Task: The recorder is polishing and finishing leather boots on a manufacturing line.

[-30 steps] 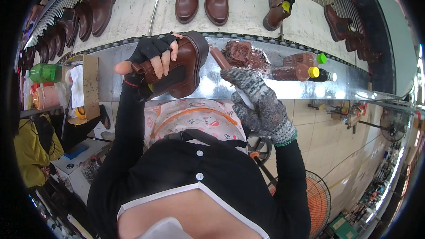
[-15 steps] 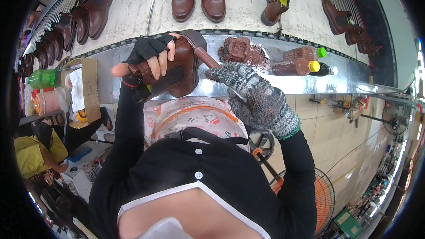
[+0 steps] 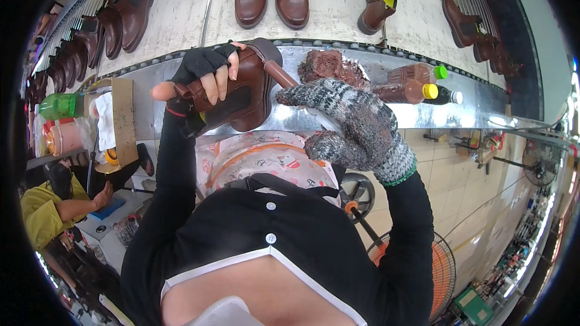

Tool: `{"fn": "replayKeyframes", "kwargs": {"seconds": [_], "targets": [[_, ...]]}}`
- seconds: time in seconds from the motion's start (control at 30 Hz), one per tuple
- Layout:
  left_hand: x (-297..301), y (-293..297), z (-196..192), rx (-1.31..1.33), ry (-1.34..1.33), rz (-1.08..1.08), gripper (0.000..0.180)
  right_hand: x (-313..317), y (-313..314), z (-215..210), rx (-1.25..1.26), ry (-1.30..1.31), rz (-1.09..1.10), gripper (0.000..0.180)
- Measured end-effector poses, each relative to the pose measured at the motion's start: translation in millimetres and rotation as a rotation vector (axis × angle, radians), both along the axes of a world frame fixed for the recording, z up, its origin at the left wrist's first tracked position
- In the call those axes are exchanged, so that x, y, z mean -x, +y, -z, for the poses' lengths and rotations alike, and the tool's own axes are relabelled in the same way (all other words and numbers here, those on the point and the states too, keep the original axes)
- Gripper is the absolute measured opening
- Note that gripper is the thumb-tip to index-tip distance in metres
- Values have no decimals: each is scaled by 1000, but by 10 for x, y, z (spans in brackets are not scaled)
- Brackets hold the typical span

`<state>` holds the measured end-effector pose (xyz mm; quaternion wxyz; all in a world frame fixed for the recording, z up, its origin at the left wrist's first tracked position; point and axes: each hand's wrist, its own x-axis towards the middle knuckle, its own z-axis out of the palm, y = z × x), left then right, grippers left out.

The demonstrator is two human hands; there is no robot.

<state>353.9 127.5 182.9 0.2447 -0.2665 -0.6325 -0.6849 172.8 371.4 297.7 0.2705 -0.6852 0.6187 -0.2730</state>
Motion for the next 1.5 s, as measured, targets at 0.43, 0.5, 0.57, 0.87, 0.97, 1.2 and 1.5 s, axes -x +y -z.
{"fn": "replayKeyframes", "kwargs": {"seconds": [0.43, 0.5, 0.57, 0.87, 0.97, 1.2, 1.5], "targets": [[-280, -613, 435, -153, 56, 16, 96, -270, -336, 656, 105, -108, 19, 69], [-313, -775, 566, -182, 104, 72, 97, -300, -396, 769, 125, -161, 7, 67], [-356, -900, 709, -209, 138, 94, 96, -332, -465, 882, 86, -174, 5, 68], [-613, -1242, 1073, -457, 130, 8, 95, -343, -598, 1303, 12, -316, -62, 65], [-703, -1206, 1133, -627, 78, -57, 95, -345, -556, 1397, -2, -359, -53, 71], [-824, -1147, 1216, -766, 23, -181, 97, -346, -422, 1552, -79, -404, -20, 75], [-987, -1246, 1290, -960, -138, -518, 95, -364, -280, 1730, -130, -401, 41, 46]]}}
